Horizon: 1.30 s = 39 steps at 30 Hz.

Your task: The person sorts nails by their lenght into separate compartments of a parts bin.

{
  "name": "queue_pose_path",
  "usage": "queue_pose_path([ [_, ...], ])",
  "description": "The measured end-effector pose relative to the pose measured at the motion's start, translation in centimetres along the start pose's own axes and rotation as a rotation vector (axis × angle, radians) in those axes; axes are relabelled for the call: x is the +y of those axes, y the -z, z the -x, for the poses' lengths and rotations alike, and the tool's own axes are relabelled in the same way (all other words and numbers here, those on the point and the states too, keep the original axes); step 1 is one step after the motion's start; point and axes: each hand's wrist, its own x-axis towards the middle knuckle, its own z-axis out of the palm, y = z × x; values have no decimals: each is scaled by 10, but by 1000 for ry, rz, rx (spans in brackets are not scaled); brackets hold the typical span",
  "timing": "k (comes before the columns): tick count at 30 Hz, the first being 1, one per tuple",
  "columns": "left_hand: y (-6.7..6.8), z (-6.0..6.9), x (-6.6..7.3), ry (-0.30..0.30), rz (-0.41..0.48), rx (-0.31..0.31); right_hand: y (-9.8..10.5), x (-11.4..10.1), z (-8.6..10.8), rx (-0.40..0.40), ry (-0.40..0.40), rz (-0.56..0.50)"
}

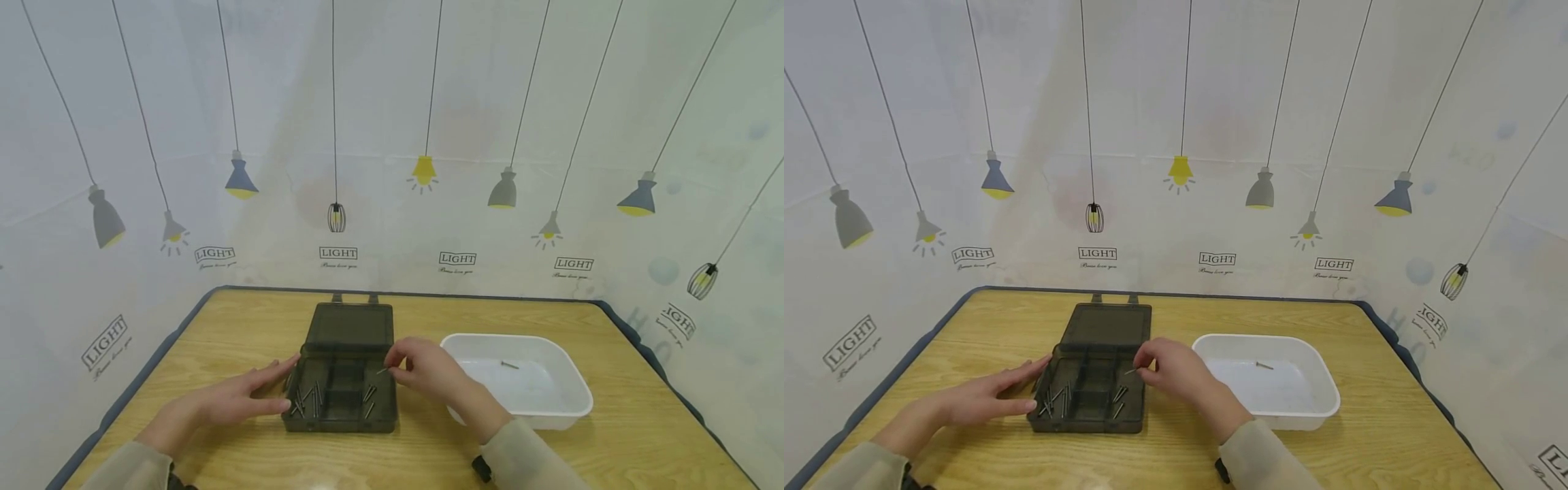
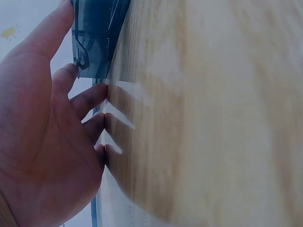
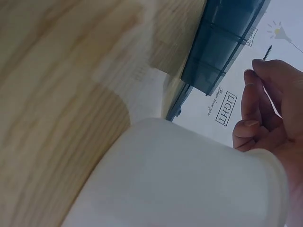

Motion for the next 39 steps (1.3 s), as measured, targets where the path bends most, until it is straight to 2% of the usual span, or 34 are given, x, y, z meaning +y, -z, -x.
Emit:
queue_pose_path([
  [5,0,-1,-1,2,-4,1,-5,0,-4,-19,-3,56],
  [11,-1,-1,-1,5,-12,1,-6,1,-1,-29,11,54],
  [16,-1,-1,1,7,2,-6,9,5,9,-12,-10,1],
  [20,-1,0,2,10,0,-4,29,17,22,38,-21,-60],
  [23,-1,0,2,13,-10,5,43,32,33,66,-58,-94],
  [29,-1,1,2,11,-14,7,71,69,55,90,-205,-110],
  [34,-1,1,1,19,-5,6,93,103,75,71,-340,-100],
  [39,-1,0,0,16,-5,3,105,131,90,42,-421,-53],
])
